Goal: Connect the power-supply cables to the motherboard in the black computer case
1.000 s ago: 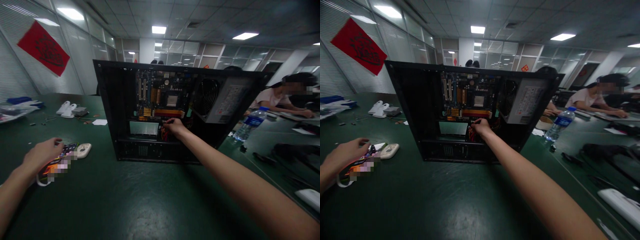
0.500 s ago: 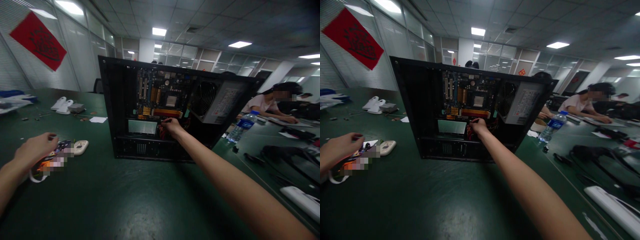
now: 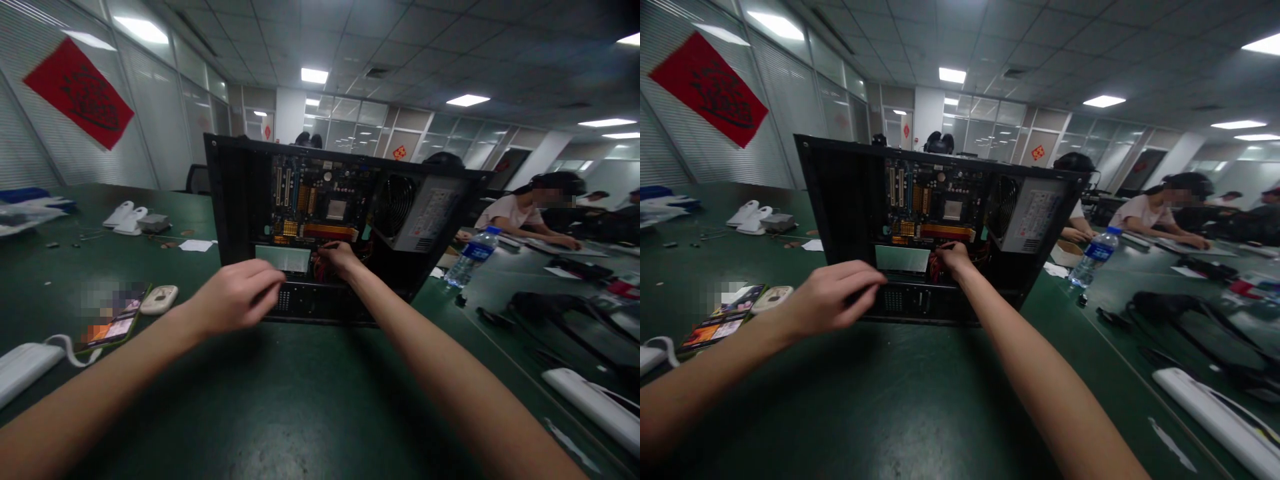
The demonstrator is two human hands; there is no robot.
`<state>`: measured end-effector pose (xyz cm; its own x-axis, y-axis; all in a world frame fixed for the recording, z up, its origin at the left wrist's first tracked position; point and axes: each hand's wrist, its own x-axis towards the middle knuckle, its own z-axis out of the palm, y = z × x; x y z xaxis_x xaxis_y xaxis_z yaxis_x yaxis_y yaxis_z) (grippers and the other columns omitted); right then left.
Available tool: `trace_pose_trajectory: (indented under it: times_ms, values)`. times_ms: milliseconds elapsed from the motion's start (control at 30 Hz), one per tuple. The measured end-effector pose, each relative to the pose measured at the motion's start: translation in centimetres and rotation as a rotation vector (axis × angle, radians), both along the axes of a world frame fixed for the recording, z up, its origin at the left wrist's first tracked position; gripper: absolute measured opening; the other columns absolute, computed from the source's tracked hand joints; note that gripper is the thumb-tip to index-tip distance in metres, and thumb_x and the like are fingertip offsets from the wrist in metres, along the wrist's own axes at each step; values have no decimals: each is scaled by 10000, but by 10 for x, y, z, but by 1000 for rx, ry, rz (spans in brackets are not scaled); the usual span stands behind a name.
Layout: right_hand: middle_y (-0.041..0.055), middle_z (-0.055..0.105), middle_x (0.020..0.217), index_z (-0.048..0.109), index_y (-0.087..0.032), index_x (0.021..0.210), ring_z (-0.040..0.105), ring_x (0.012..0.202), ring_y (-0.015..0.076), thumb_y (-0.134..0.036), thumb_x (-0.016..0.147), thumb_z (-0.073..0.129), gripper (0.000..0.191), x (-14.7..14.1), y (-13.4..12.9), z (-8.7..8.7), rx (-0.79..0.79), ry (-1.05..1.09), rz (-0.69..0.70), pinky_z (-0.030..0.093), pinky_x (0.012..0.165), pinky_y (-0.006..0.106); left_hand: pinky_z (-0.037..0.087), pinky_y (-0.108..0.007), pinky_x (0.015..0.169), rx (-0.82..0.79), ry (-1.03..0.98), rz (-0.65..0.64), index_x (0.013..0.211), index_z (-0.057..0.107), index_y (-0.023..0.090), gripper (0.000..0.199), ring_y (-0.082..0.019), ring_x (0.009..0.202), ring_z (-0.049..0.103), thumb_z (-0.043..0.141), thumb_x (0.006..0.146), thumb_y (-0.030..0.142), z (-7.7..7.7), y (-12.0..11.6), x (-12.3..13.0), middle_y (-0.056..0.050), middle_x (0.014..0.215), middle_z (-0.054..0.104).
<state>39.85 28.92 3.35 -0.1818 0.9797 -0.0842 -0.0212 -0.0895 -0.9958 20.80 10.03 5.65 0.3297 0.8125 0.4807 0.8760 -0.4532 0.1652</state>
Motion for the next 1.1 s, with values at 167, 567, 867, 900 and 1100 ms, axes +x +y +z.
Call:
trace_pose_trajectory:
  times_ms: [167, 567, 867, 900, 1100]
  values:
    - [-53, 583, 545, 561, -178, 823, 541, 448, 115, 29, 801, 700, 250, 5, 1, -1, 45, -27, -46, 438, 467, 218, 560, -411, 787, -188, 31, 227, 1002, 795, 146, 344, -315, 937, 749, 544, 977, 381, 6, 96, 78, -234, 991, 777]
    - [128, 771, 988, 688, -134, 1040, 727, 953, 252, -324, 889, 757, 253, 37, 22, -17, 513, -587, 9, 499, 777, 292, 516, -312, 715, -384, -45, 406, 1037, 806, 152, 396, -269, 940, 756, 476, 988, 366, -19, 145, 83, -168, 1050, 802]
    - [61, 685, 616, 644, -139, 1066, 640, 460, 229, -499, 1053, 476, 398, 55, 30, -18, 291, -572, 241, 439, 464, 299, 532, -317, 825, -329, 23, 448, 1041, 798, 133, 352, -273, 993, 747, 511, 986, 328, -16, 154, 92, -176, 1045, 794]
    - [76, 697, 638, 651, -136, 1035, 652, 479, 228, -497, 1051, 486, 397, 54, 29, -18, 327, -581, 230, 444, 472, 295, 531, -311, 842, -318, 38, 450, 1039, 798, 128, 344, -270, 1000, 746, 515, 985, 317, -16, 154, 93, -176, 1037, 794]
    - [176, 781, 917, 684, -102, 1018, 737, 698, 230, -465, 1060, 501, 409, 53, 22, -13, 455, -682, 171, 477, 614, 275, 526, -301, 890, -332, 97, 497, 1040, 801, 113, 349, -269, 1027, 744, 514, 994, 307, -10, 152, 98, -176, 1034, 795]
